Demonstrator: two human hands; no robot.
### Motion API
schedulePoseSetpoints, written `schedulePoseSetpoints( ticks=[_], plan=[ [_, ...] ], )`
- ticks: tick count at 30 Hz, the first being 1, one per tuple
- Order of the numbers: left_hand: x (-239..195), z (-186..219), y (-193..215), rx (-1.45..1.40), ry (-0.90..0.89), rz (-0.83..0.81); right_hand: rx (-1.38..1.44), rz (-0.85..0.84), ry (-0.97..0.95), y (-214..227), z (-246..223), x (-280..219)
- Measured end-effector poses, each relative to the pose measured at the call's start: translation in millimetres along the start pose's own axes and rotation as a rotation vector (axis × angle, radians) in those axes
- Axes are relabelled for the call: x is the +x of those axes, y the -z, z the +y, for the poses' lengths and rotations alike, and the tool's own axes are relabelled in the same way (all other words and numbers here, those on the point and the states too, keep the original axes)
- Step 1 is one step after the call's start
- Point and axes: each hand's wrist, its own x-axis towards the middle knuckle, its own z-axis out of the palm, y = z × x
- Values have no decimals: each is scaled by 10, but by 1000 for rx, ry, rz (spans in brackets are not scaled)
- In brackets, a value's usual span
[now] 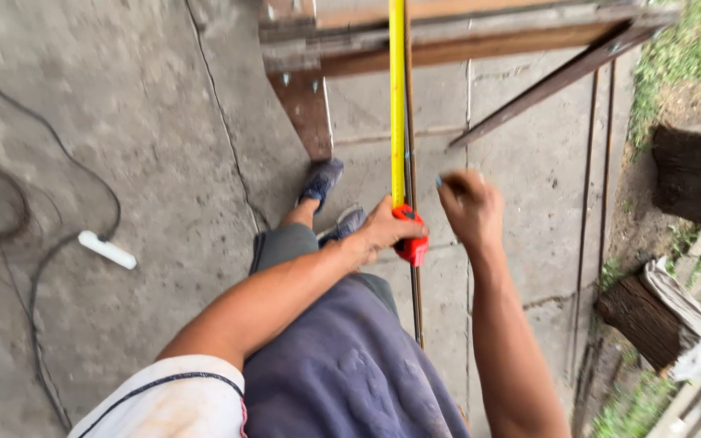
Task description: Measuring lengths of rebar with a tape measure and marking them for processing.
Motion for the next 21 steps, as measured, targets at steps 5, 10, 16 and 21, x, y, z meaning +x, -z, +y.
schedulePoseSetpoints(
  ticks=[5, 10, 16, 21],
  plan=[
    [60, -54, -35, -57, -11, -1, 37, 58, -310, 174, 441, -937],
    [11, 1, -73, -79, -19, 24, 49, 87, -475, 44, 953, -1853],
    [-113, 109, -168, 9, -41, 33, 33, 99, -598, -56, 992, -2298],
    [32, 647, -17, -80, 5, -21, 203, 214, -684, 8, 926, -1905]
  ],
)
